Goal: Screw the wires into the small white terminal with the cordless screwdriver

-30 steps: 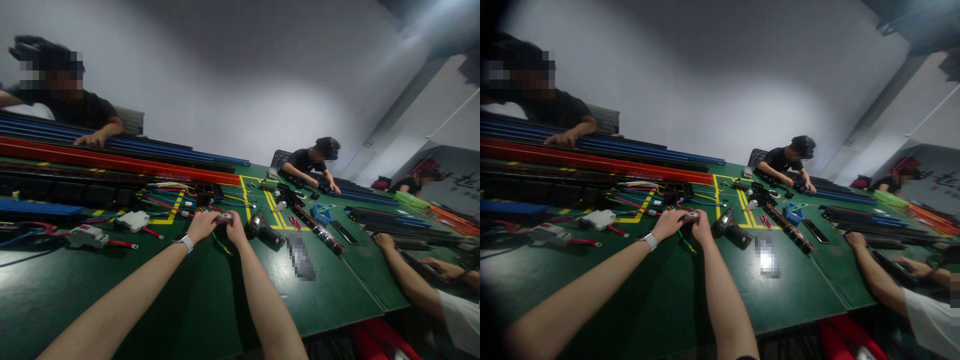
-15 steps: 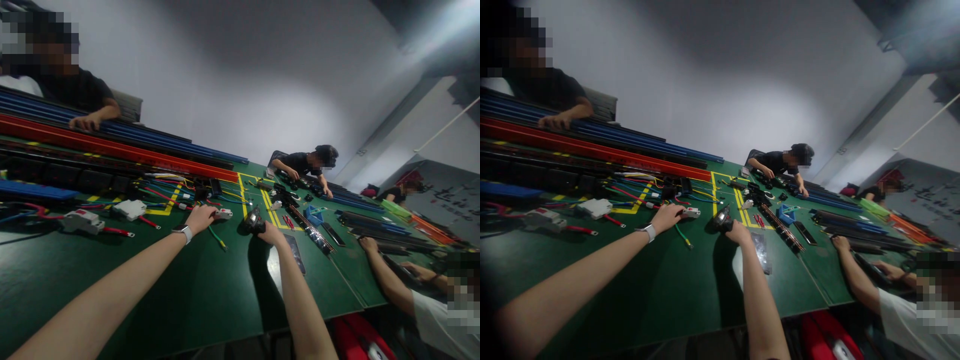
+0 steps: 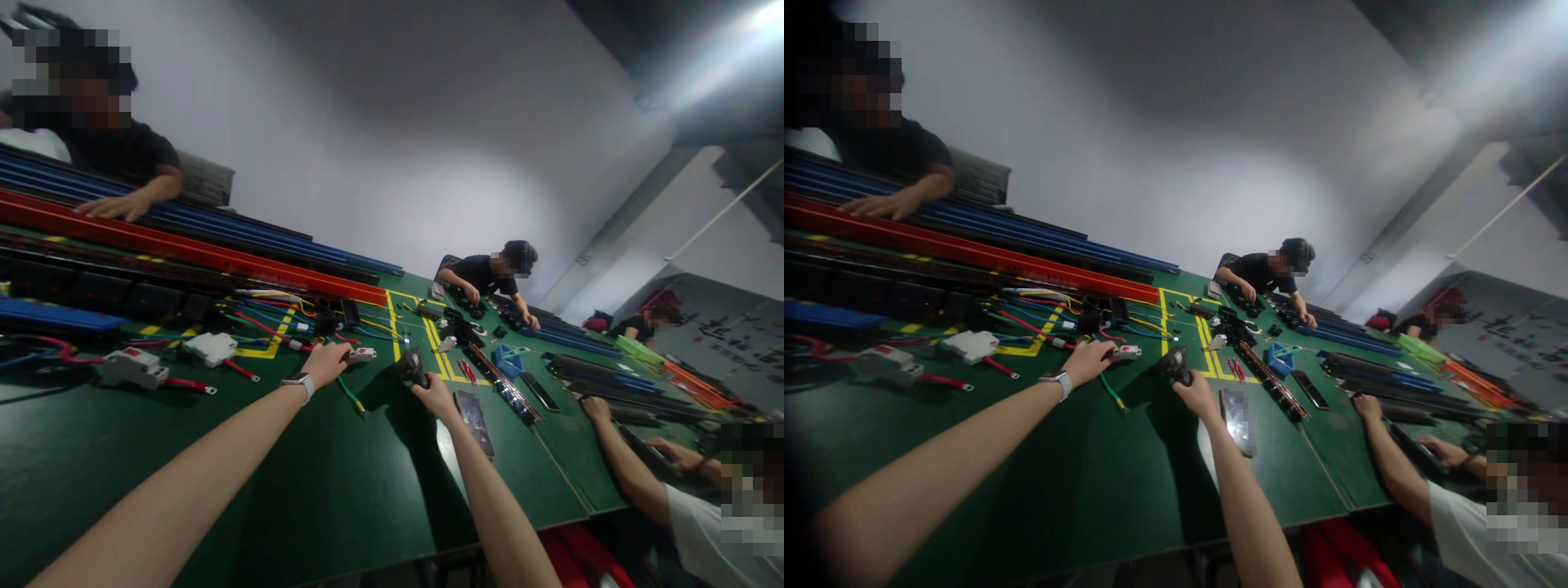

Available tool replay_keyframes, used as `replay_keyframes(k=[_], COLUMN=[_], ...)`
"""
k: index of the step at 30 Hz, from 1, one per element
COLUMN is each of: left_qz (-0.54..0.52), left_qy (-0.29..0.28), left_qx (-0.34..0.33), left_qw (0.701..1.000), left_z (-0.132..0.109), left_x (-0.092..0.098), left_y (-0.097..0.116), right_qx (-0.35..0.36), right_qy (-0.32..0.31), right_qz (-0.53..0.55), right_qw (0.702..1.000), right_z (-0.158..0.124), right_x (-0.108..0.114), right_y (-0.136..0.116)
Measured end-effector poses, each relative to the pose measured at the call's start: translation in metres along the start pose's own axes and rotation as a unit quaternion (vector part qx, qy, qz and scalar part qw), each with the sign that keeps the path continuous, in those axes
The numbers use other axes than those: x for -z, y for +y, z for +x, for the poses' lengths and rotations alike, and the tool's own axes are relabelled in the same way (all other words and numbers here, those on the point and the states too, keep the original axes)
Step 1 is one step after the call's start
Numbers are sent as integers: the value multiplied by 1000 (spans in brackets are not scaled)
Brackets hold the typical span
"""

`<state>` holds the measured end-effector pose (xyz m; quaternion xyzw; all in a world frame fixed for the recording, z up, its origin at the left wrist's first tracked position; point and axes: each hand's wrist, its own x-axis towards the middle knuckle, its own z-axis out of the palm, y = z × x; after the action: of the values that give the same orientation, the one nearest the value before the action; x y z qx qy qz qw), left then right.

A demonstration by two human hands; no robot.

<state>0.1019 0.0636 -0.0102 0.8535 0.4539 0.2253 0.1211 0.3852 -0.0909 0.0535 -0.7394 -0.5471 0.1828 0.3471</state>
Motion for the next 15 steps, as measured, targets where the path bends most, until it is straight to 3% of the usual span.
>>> replay_keyframes(k=[5, 8, 11, 15], left_qz=[-7, -10, -22, -41], left_qy=[-2, -3, 2, 16], left_qx=[-3, -4, -4, -15], left_qw=[1000, 1000, 1000, 999], left_z=[0, 0, 1, 0], left_x=[1, 0, -2, -5], left_y=[1, 0, -1, -5], right_qx=[-5, -24, -25, -2], right_qy=[3, -12, -32, -65], right_qz=[121, 350, 397, 403], right_qw=[993, 936, 917, 913], right_z=[-34, -55, -74, -97], right_x=[-17, -29, -39, -54], right_y=[-14, -27, -41, -53])
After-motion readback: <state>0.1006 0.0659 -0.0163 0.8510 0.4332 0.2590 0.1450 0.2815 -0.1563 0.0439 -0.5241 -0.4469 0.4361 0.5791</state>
